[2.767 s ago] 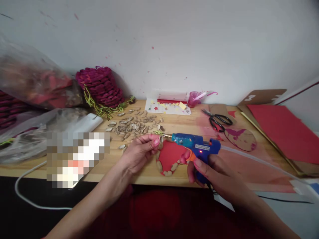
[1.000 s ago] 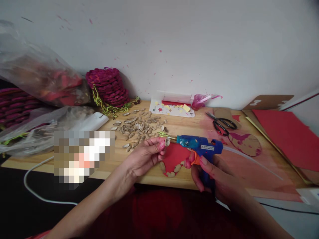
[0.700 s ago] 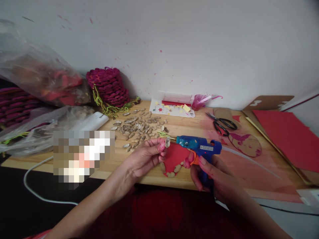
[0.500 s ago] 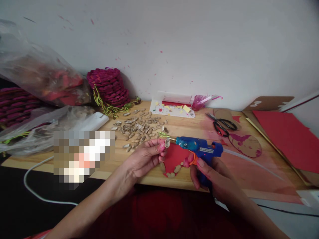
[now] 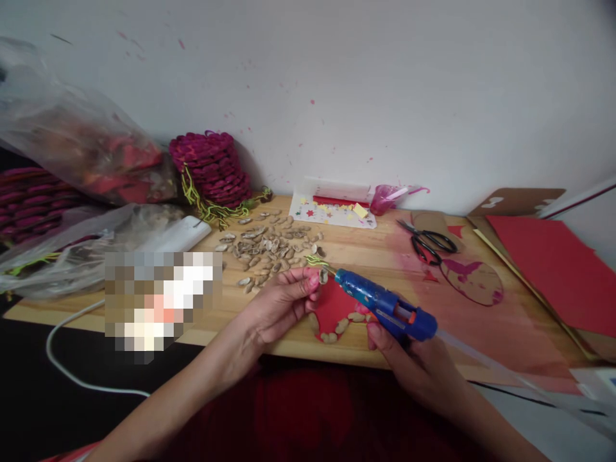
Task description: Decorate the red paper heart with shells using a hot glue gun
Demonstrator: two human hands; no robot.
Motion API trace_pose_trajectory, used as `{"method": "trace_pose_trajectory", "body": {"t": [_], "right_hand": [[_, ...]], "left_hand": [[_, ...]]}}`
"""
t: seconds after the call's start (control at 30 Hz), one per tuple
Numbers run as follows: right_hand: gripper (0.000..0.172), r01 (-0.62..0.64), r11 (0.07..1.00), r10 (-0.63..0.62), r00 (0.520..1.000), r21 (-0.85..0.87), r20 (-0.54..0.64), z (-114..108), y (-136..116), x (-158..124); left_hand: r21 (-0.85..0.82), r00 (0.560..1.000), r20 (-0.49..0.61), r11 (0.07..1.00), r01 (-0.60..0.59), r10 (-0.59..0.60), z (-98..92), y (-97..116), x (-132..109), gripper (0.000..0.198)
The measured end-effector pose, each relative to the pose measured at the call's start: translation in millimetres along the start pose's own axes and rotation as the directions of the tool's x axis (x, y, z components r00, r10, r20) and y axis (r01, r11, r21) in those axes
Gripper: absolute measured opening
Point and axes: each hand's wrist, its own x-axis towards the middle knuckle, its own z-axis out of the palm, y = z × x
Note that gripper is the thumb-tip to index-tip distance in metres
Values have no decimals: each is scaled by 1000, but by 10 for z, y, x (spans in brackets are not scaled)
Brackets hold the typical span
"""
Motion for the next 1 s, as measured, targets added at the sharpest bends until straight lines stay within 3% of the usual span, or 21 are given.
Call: {"method": "trace_pose_trajectory", "body": {"t": [0.1,0.57,1.0], "right_hand": [[8,74,997,-74,996,-16,-45,-1,-18,6],[40,205,972,-200,978,-113,55,44,43,42],[22,130,992,-130,992,-6,1,-16,-10,8]], "left_hand": [[-2,1000,-6,1000,3,-3,10,-1,-8,23],[0,999,-49,1000,6,-6,33,-19,-18,27],[13,997,-77,1000,-23,24,36,-8,9,25]]}}
